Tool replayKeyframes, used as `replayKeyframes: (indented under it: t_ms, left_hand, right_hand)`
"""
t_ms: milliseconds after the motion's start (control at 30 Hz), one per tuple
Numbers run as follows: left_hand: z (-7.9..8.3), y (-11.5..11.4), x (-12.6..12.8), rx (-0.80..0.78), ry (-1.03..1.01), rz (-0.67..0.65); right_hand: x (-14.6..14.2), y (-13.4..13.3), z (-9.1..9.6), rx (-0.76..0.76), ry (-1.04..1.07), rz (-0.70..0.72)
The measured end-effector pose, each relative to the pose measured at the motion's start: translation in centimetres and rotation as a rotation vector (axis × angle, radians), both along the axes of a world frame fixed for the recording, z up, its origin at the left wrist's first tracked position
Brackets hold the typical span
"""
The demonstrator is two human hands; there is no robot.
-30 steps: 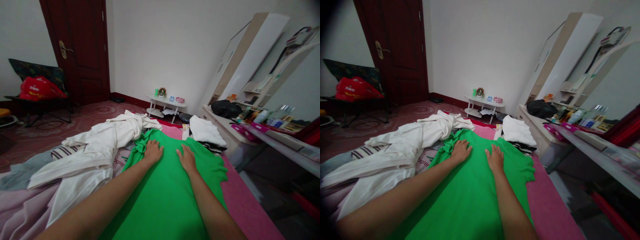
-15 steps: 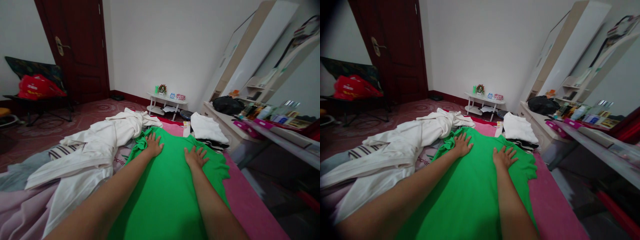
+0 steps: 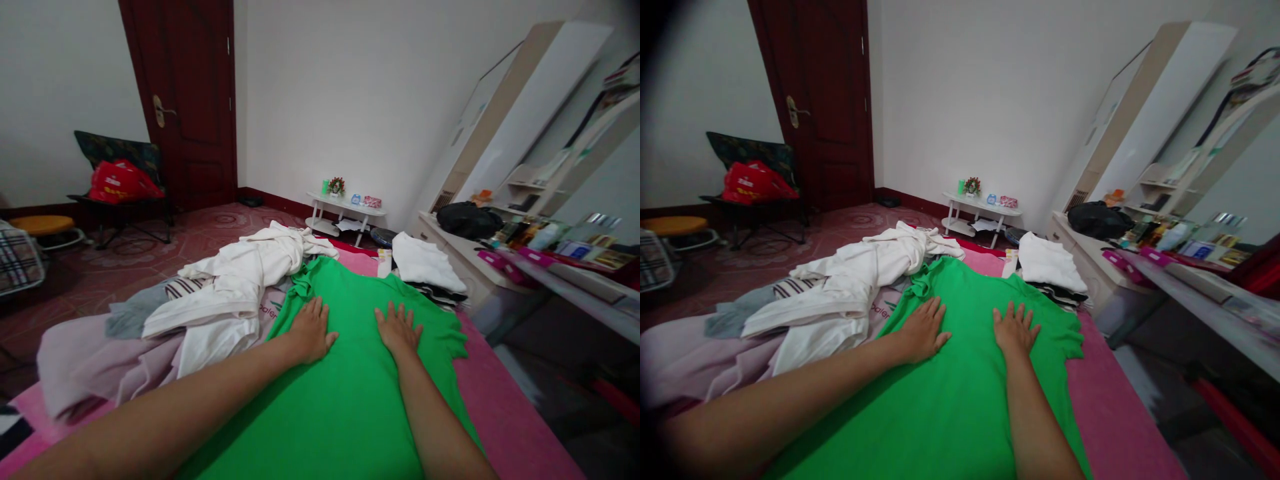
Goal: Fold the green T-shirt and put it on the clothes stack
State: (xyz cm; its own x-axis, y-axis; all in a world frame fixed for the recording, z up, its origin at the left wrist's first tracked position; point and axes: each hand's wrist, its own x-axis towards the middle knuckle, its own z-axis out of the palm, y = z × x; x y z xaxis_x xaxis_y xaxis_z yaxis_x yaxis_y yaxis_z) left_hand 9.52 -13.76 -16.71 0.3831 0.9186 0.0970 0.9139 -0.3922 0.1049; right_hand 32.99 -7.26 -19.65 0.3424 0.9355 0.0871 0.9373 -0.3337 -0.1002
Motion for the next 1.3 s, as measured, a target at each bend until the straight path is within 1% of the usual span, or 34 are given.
replayKeyframes:
  t_ms: [67, 133, 200, 267, 300, 333, 433, 500, 567, 700, 767, 867, 933, 967, 1000, 1033, 1067, 1100, 1133, 1167, 1200, 1233, 1267, 1300]
  left_hand:
    - [1.5, -1.2, -0.7, -0.026, 0.022, -0.046]
    - [3.0, -1.5, -1.8, -0.038, 0.008, -0.046]
    - [4.3, -1.2, -3.0, 0.053, -0.004, 0.007]
    - [5.0, -0.4, -4.2, 0.196, 0.019, 0.079]
    - [5.0, 0.1, -4.6, 0.239, 0.043, 0.115]
    - [5.0, 0.6, -5.0, 0.247, 0.066, 0.143]
    - [4.2, 2.0, -5.5, 0.191, 0.093, 0.202]
    - [3.6, 2.9, -5.6, 0.177, 0.053, 0.218]
    - [3.0, 4.0, -5.6, 0.155, -0.073, 0.232]
    - [2.2, 6.6, -6.2, 0.078, -0.459, 0.311]
    - [2.0, 7.8, -6.5, 0.087, -0.558, 0.358]
    - [2.4, 9.3, -5.9, 0.132, -0.653, 0.395]
    - [3.1, 9.7, -4.4, 0.194, -0.71, 0.405]
    - [3.5, 9.7, -3.3, 0.229, -0.745, 0.372]
    - [3.8, 9.5, -2.1, 0.247, -0.782, 0.299]
    - [4.1, 9.2, -0.7, 0.23, -0.815, 0.183]
    - [4.3, 8.6, 0.6, 0.172, -0.831, 0.031]
    - [4.3, 7.8, 1.8, 0.08, -0.821, -0.14]
    - [4.2, 6.7, 2.7, -0.032, -0.776, -0.299]
    - [4.1, 5.6, 3.4, -0.14, -0.7, -0.418]
    - [3.8, 4.3, 3.6, -0.219, -0.61, -0.489]
    - [3.5, 2.9, 3.4, -0.257, -0.517, -0.511]
    - [3.3, 1.5, 2.8, -0.259, -0.433, -0.487]
    - [3.1, 0.1, 1.9, -0.238, -0.365, -0.428]
  right_hand:
    - [0.0, -0.5, 0.0, 0.007, -0.001, 0.011]
    - [0.1, -0.6, 0.0, 0.014, -0.005, 0.019]
    - [0.2, -0.5, -0.1, 0.02, -0.009, 0.017]
    - [0.3, -0.4, -0.1, 0.019, -0.008, 0.018]
    - [0.4, -0.4, -0.1, 0.02, -0.007, 0.021]
    - [0.4, -0.4, -0.1, 0.02, -0.006, 0.024]
    - [0.4, -0.5, -0.1, 0.03, -0.008, 0.034]
    - [0.5, -0.5, -0.1, 0.034, -0.004, 0.034]
    - [0.5, -0.5, 0.0, 0.036, 0.001, 0.034]
    - [0.6, -0.5, -0.1, 0.052, 0.0, 0.038]
    - [0.6, -0.6, 0.0, 0.055, 0.01, 0.037]
    - [0.5, -0.8, 0.2, 0.057, 0.026, 0.034]
    - [0.5, -0.9, 0.4, 0.061, 0.031, 0.034]
    - [0.4, -0.9, 0.5, 0.063, 0.031, 0.035]
    - [0.4, -0.9, 0.5, 0.064, 0.031, 0.036]
    - [0.4, -0.9, 0.4, 0.064, 0.031, 0.037]
    - [0.4, -0.9, 0.4, 0.065, 0.033, 0.037]
    - [0.5, -0.8, 0.2, 0.067, 0.034, 0.037]
    - [0.6, -0.8, 0.1, 0.071, 0.037, 0.038]
    - [0.7, -0.7, 0.0, 0.077, 0.042, 0.041]
    - [0.9, -0.7, -0.1, 0.087, 0.049, 0.049]
    - [1.1, -0.6, -0.1, 0.101, 0.058, 0.059]
    - [1.3, -0.6, -0.1, 0.119, 0.071, 0.072]
    - [1.5, -0.6, -0.1, 0.144, 0.092, 0.086]
